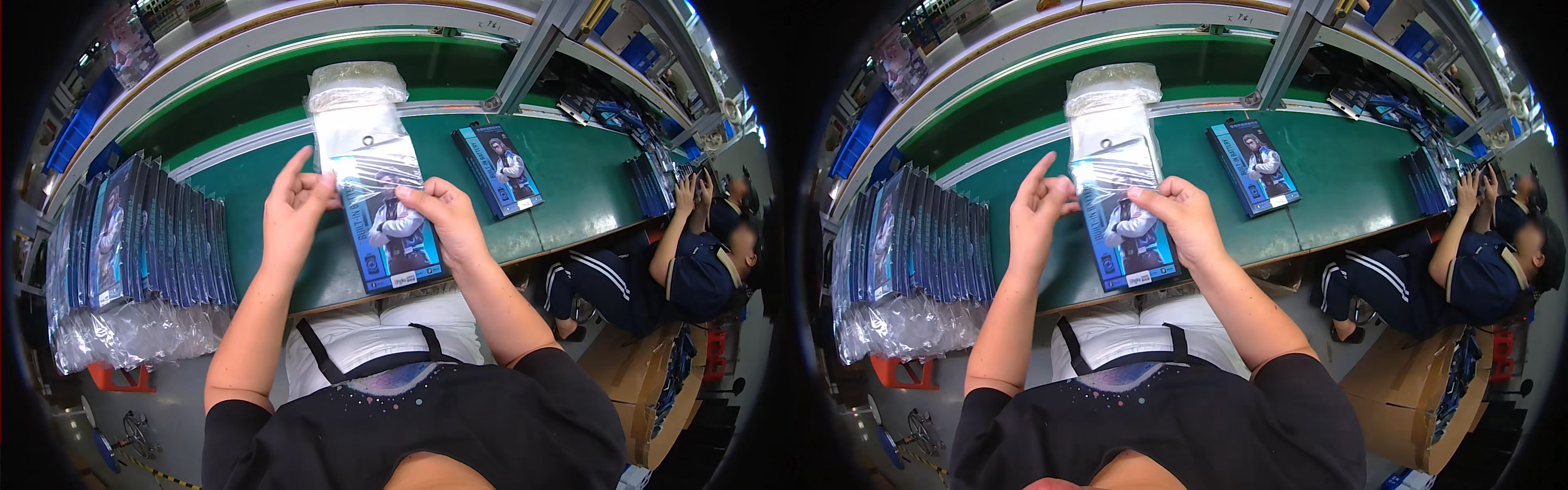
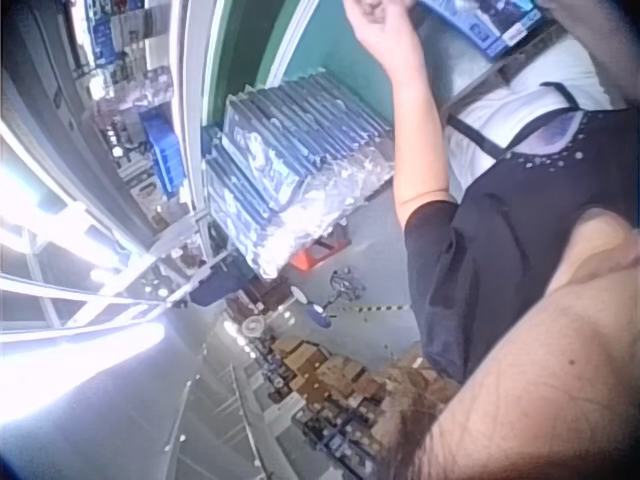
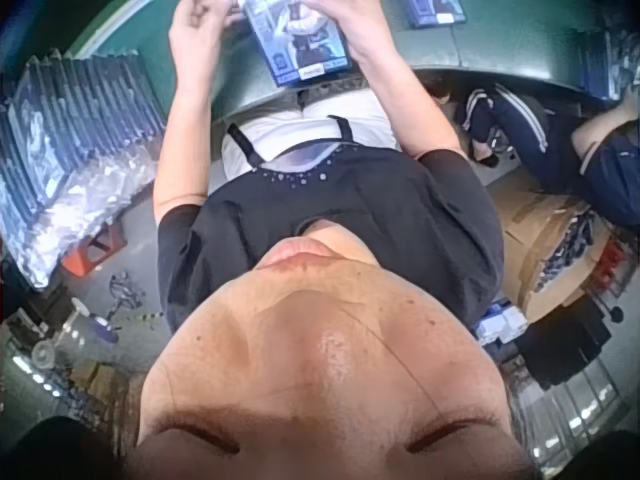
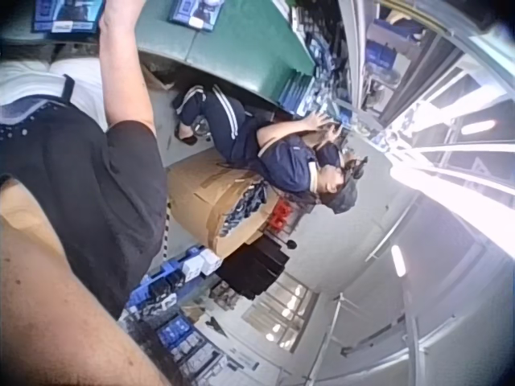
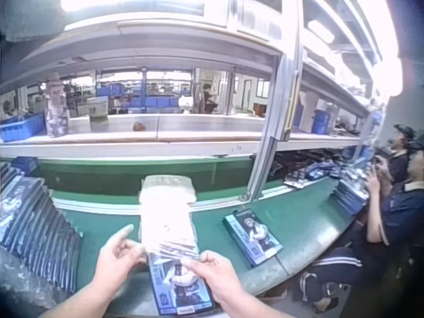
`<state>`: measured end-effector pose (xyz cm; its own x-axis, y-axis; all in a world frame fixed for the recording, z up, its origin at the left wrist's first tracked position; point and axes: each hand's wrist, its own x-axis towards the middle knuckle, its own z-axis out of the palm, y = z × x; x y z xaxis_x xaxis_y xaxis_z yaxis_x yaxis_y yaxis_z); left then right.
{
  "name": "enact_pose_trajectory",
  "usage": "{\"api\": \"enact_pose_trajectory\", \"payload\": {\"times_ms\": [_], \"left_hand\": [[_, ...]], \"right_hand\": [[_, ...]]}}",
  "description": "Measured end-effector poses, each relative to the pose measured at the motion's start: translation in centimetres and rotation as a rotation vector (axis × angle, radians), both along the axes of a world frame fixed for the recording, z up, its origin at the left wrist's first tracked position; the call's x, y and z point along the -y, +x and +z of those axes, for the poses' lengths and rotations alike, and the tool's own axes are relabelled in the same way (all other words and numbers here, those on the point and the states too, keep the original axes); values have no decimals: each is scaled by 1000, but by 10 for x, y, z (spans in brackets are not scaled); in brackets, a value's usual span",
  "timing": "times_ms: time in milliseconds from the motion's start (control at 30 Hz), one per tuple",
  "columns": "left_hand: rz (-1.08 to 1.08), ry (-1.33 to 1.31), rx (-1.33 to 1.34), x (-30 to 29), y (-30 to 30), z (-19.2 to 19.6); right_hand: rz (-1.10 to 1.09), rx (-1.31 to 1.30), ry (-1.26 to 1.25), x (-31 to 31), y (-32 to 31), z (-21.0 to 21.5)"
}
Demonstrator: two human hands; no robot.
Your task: Packing electronic power bank products into clear plastic bags and stacking them at a factory workbench.
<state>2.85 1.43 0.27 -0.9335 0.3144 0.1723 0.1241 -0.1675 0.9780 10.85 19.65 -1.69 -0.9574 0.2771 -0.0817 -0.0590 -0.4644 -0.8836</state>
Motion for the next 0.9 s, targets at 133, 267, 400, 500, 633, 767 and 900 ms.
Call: {"api": "enact_pose_trajectory", "payload": {"times_ms": [133, 267, 400, 500, 633, 767, 900], "left_hand": [[-216, 412, 635, -6, 6, -4], [-219, 497, 671, 9, -14, -8], [-259, 548, 692, 10, -11, 4], [-403, 387, 541, -7, 39, 29], [-735, 297, 362, 0, 50, 39], [-804, 68, 398, 20, 43, 32], [-783, 396, 710, 7, 54, 29]], "right_hand": [[177, 25, 211, 12, 3, -5], [413, -54, 344, 6, 13, 8], [469, -100, 562, -1, 23, 37], [186, -266, 696, 11, 19, 56], [-379, -644, 880, 12, 30, 58], [-617, -665, 606, 21, 46, 76], [-166, -659, 959, 29, 57, 72]]}}
